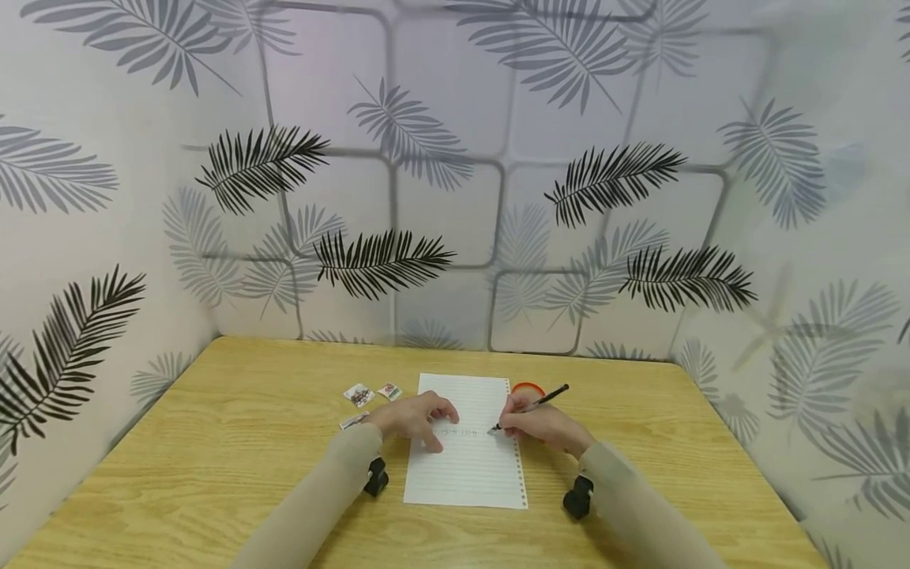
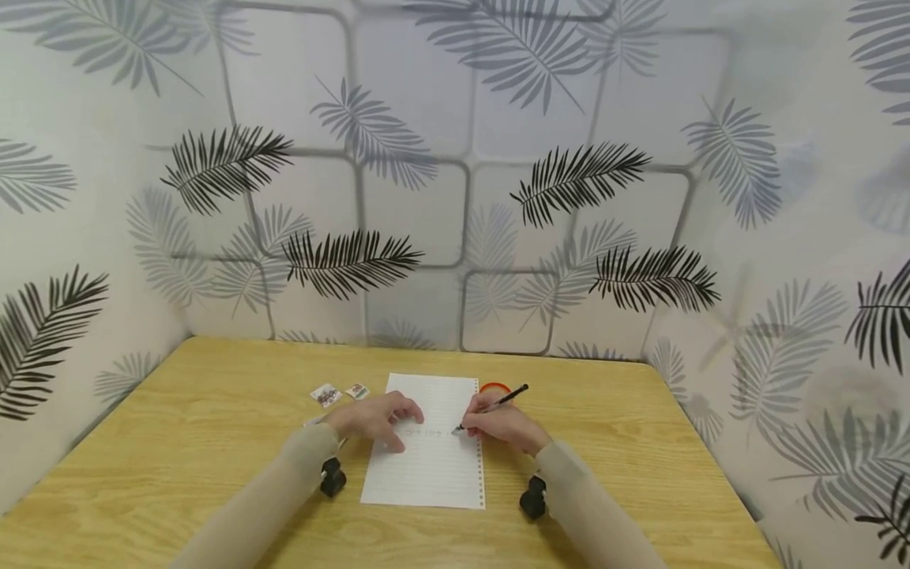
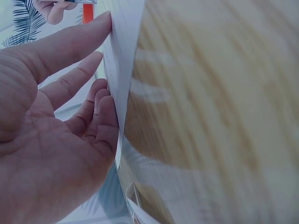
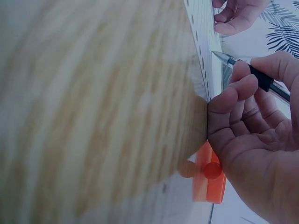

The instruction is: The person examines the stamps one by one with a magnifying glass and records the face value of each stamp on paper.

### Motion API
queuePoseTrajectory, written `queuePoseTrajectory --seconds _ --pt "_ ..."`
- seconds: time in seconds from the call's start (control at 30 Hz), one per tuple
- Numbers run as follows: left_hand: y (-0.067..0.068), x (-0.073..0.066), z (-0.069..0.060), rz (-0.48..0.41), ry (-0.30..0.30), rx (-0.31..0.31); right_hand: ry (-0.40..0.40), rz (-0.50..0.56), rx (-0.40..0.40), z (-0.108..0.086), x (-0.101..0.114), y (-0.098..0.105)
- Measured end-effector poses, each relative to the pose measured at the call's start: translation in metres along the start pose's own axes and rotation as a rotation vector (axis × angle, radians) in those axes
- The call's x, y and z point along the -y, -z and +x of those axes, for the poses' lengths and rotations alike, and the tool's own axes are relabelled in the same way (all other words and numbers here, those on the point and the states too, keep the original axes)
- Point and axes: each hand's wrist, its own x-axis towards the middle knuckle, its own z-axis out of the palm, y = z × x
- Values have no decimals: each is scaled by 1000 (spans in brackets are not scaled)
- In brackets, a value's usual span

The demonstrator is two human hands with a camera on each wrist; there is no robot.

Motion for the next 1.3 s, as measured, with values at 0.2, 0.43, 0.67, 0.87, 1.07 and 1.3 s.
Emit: queuePoseTrajectory --seconds 0.2,0.43,0.67,0.87,1.07,1.3 --pt "0 -1 0 19 0 4 10 -4 21 -1 3 0" --pt "0 -3 -1 19 -6 3 0 11 22 -1 2 0" --pt "0 -1 -1 2 -7 -2 -42 47 -22 -2 1 3" --pt "0 1 -1 -10 0 1 -56 56 -48 -1 -1 4" --pt "1 0 0 2 -7 5 -55 40 -27 -2 -1 3" --pt "0 1 1 -5 7 9 -45 35 -23 -2 -1 3"
